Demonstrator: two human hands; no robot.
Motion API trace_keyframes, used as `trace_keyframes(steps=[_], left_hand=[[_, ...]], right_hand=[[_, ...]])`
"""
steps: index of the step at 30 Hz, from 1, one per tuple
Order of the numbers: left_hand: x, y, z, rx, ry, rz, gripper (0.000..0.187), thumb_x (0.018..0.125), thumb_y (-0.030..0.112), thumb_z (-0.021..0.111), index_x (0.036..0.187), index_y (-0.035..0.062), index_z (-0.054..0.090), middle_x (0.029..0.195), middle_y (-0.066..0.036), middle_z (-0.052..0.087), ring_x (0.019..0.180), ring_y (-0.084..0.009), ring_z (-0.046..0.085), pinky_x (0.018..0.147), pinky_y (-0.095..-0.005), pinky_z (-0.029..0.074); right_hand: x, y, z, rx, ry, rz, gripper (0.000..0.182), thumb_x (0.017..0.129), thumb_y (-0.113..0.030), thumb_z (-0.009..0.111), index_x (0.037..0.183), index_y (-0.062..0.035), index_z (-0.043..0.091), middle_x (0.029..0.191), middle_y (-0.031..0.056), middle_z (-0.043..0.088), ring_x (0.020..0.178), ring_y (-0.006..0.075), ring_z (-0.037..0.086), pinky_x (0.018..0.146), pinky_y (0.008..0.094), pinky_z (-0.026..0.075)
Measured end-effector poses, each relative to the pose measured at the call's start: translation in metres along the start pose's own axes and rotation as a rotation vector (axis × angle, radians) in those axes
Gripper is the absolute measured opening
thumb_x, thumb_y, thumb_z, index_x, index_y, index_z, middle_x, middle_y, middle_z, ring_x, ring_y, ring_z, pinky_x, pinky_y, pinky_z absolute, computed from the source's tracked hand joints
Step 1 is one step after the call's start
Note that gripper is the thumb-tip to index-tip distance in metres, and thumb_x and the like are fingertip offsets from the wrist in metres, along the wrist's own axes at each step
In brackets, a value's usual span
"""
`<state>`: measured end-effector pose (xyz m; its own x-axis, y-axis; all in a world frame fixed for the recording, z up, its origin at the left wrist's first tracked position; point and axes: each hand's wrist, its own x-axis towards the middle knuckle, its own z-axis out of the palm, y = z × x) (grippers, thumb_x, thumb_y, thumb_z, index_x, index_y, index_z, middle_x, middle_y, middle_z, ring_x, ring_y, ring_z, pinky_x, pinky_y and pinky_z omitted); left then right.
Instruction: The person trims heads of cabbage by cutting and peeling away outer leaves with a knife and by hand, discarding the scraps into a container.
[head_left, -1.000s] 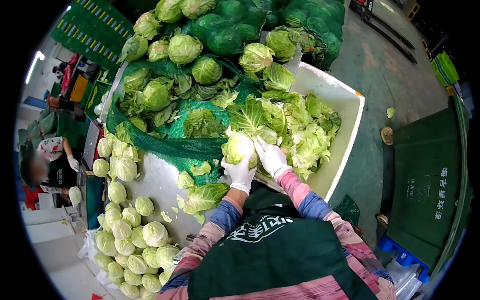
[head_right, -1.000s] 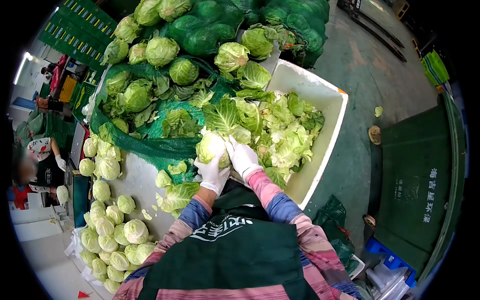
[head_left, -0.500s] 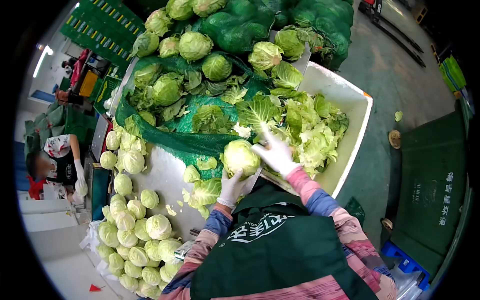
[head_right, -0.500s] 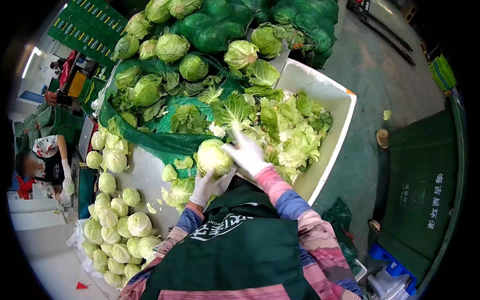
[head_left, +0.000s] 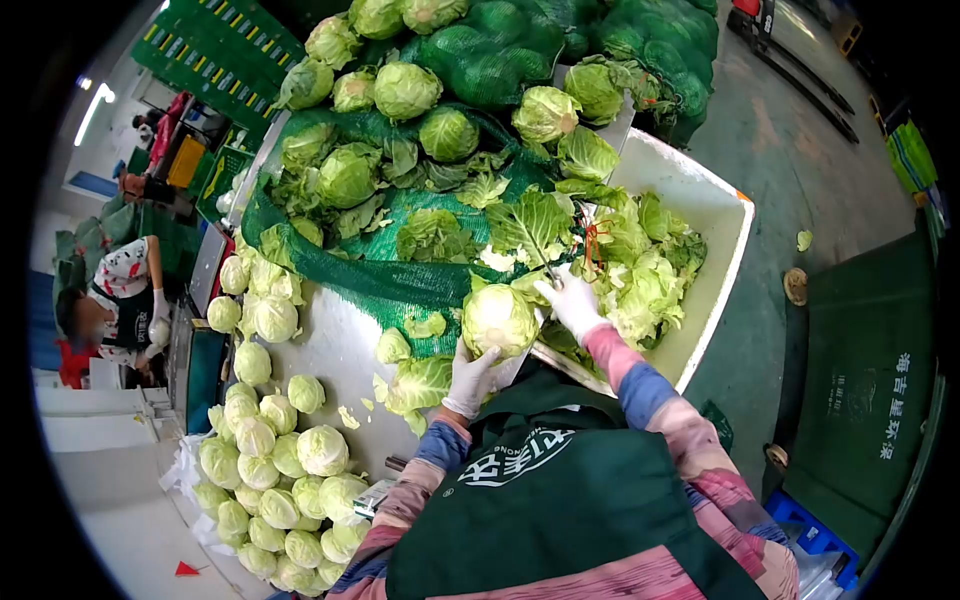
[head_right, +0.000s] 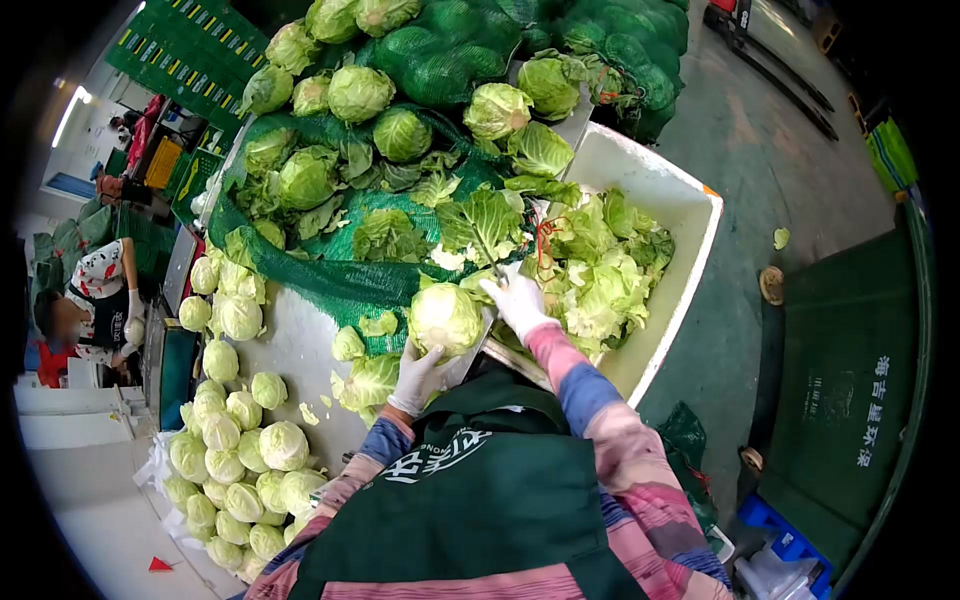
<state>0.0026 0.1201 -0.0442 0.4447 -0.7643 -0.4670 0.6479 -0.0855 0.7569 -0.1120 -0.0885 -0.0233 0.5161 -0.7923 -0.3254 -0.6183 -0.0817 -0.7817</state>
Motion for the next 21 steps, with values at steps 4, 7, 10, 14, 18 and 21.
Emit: trace_keyframes(steps=[4,7,10,14,18,21], left_hand=[[0.004,0.013,0.029,-0.380,0.071,-0.196,0.063,0.088,0.011,0.065,0.141,0.0099,0.031,0.138,-0.014,0.041,0.126,-0.0330,0.045,0.101,-0.0488,0.045],[0.009,0.018,0.030,-0.383,0.019,-0.387,0.081,0.081,0.020,0.075,0.142,0.0016,0.026,0.140,-0.022,0.035,0.131,-0.0367,0.037,0.105,-0.0456,0.039],[0.005,0.062,0.057,1.297,0.414,0.686,0.121,0.052,0.024,0.089,0.144,-0.0046,0.017,0.148,-0.026,0.022,0.136,-0.0406,0.022,0.114,-0.0450,0.018],[0.031,0.107,0.031,1.478,-0.137,0.580,0.108,0.049,0.020,0.089,0.142,0.0068,0.036,0.143,-0.023,0.032,0.127,-0.0405,0.033,0.108,-0.0443,0.031],[0.041,0.115,0.034,1.590,-0.028,0.494,0.106,0.047,0.029,0.090,0.137,0.0024,0.041,0.124,-0.021,0.041,0.110,-0.0398,0.041,0.102,-0.0431,0.036],[0.047,0.100,0.044,1.613,0.082,0.552,0.103,0.047,0.032,0.090,0.133,-0.0003,0.043,0.123,-0.021,0.041,0.109,-0.0395,0.041,0.102,-0.0430,0.035]], right_hand=[[-0.030,-0.002,0.012,0.283,-0.184,0.027,0.079,0.079,-0.053,0.066,0.138,-0.0044,0.044,0.091,0.0211,0.068,0.076,0.0341,0.067,0.073,0.0378,0.052],[-0.030,-0.012,0.017,0.133,-0.126,-0.090,0.090,0.073,-0.063,0.065,0.139,-0.0059,0.043,0.106,0.0243,0.065,0.101,0.0380,0.062,0.088,0.0406,0.048],[-0.024,-0.033,0.008,0.004,-0.147,-0.075,0.083,0.074,-0.065,0.063,0.133,-0.0086,0.049,0.105,0.0221,0.066,0.098,0.0364,0.063,0.085,0.0406,0.049],[-0.020,-0.045,0.011,-0.007,-0.188,-0.063,0.077,0.081,-0.065,0.055,0.130,-0.0054,0.050,0.098,0.0214,0.067,0.091,0.0369,0.064,0.078,0.0437,0.050],[-0.020,-0.046,0.013,-0.206,-0.081,-0.146,0.073,0.091,-0.059,0.043,0.135,-0.0008,0.041,0.085,0.0222,0.067,0.078,0.0390,0.066,0.069,0.0459,0.051],[-0.027,-0.057,0.014,-0.308,-0.130,-0.257,0.074,0.091,-0.058,0.044,0.137,0.0011,0.040,0.076,0.0214,0.067,0.071,0.0364,0.066,0.064,0.0452,0.052]])
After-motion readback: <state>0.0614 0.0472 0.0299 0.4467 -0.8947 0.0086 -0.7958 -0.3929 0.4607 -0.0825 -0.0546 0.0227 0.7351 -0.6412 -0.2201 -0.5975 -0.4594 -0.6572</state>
